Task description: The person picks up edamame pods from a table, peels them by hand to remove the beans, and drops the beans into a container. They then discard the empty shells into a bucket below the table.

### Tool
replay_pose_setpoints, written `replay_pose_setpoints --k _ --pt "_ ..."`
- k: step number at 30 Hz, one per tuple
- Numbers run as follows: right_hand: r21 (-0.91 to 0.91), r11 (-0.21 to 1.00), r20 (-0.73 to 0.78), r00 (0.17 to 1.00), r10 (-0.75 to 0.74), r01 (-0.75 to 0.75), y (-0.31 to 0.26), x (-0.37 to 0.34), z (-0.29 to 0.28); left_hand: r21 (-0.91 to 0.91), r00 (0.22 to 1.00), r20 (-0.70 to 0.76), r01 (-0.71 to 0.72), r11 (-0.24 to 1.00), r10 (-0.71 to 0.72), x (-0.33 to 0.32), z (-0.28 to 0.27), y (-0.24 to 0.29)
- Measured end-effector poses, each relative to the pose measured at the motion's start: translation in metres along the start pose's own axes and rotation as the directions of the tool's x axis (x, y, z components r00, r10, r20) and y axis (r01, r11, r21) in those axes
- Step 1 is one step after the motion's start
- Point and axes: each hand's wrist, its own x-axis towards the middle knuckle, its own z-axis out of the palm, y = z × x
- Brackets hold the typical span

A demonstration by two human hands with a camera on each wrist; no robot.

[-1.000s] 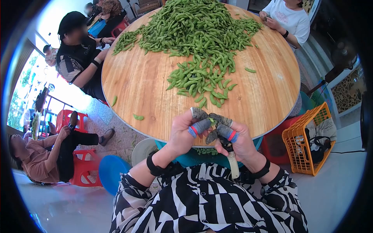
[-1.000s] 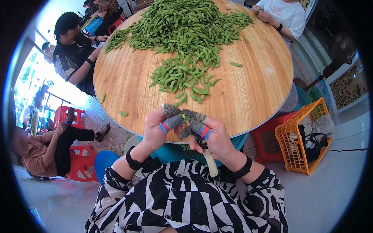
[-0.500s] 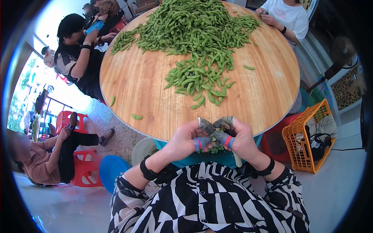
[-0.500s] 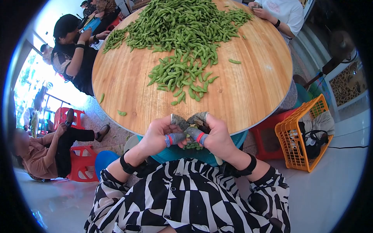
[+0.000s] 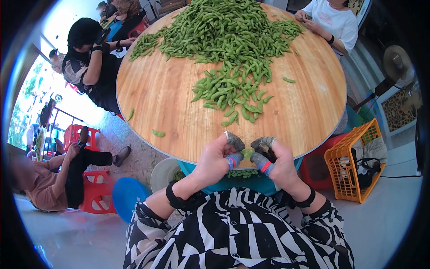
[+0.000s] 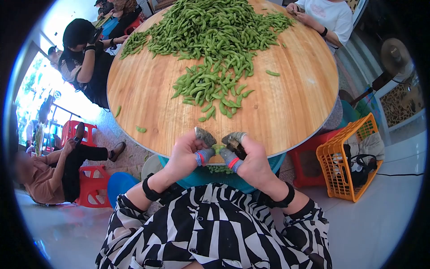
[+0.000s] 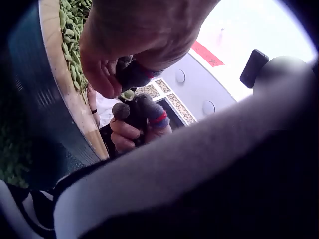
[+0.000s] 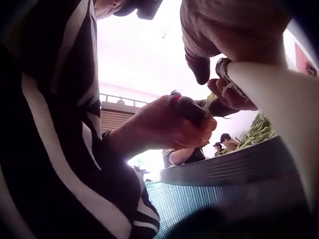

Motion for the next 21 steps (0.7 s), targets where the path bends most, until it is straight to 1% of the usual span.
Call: replay_pose_setpoints --k 1,3,5,7,8,10,11,12,13,14,15,17,18,19,20,21 --pt "-0.024 1.0 0.029 0.999 -0.013 0.014 -0.002 0.0 0.0 0.002 1.0 0.003 -0.002 1.0 0.002 -0.001 0.001 -0.001" --pt "-0.046 0.998 0.054 0.998 -0.031 0.033 0.007 0.004 0.0 0.014 0.993 0.017 -0.12 0.993 0.119 -0.002 0.003 -0.003" --pt "-0.064 0.997 0.081 0.996 -0.042 0.048 0.01 0.004 -0.001 -0.007 0.995 0.021 -0.1 0.995 0.1 -0.005 0.006 0.002" --pt "-0.037 0.998 0.114 0.992 0.046 -0.041 0.009 0.004 -0.003 -0.03 0.996 0.022 -0.083 0.996 0.083 -0.006 0.005 0.001" --pt "-0.037 0.999 0.114 0.993 0.045 -0.041 0.006 0.004 -0.003 -0.015 0.997 0.011 -0.074 0.997 0.074 -0.005 0.001 -0.004" --pt "0.072 0.98 -0.052 0.98 0.192 -0.188 -0.004 0.004 -0.005 -0.002 0.998 -0.002 -0.066 0.998 0.066 -0.003 -0.002 -0.006" --pt "0.069 0.979 -0.045 0.98 0.193 -0.189 -0.01 0.001 -0.005 -0.013 0.998 -0.025 -0.049 0.999 0.049 -0.003 -0.002 -0.004" --pt "-0.079 0.994 -0.016 0.997 0.071 -0.072 -0.016 -0.005 -0.004 -0.024 0.998 -0.05 -0.033 0.999 0.032 -0.003 -0.003 -0.004" --pt "-0.216 0.975 0.023 0.999 -0.046 0.049 -0.019 -0.008 -0.002 -0.023 0.998 -0.052 -0.032 0.999 0.03 -0.003 -0.002 -0.006" --pt "-0.267 0.951 0.097 0.986 -0.133 0.154 -0.01 -0.007 0.0 -0.03 0.997 -0.04 -0.063 0.998 0.062 -0.003 0.0 -0.01" --pt "-0.268 0.951 0.084 0.987 -0.133 0.151 -0.003 -0.005 0.001 -0.04 0.995 -0.022 -0.098 0.994 0.097 -0.001 0.002 -0.009" --pt "-0.202 0.973 0.125 0.989 -0.085 0.109 0.004 -0.001 0.002 -0.047 0.995 -0.024 -0.096 0.994 0.095 -0.005 0.007 0.0" --pt "-0.176 0.975 0.107 0.987 -0.12 0.137 0.004 -0.001 0.005 -0.051 0.995 -0.043 -0.089 0.995 0.087 -0.009 0.008 0.005" --pt "-0.173 0.976 0.11 0.987 -0.115 0.133 0.002 -0.002 0.005 -0.052 0.996 -0.047 -0.083 0.995 0.081 -0.012 0.007 0.007" --pt "-0.074 0.997 0.15 0.988 0.021 -0.01 -0.003 -0.001 0.005 -0.068 0.998 -0.011 -0.063 0.996 0.062 -0.014 0.005 0.009" --pt "0.017 0.988 0.202 0.968 0.149 -0.156 -0.008 -0.001 0.003 -0.085 0.999 0.026 -0.045 0.995 0.048 -0.015 0.004 0.01"
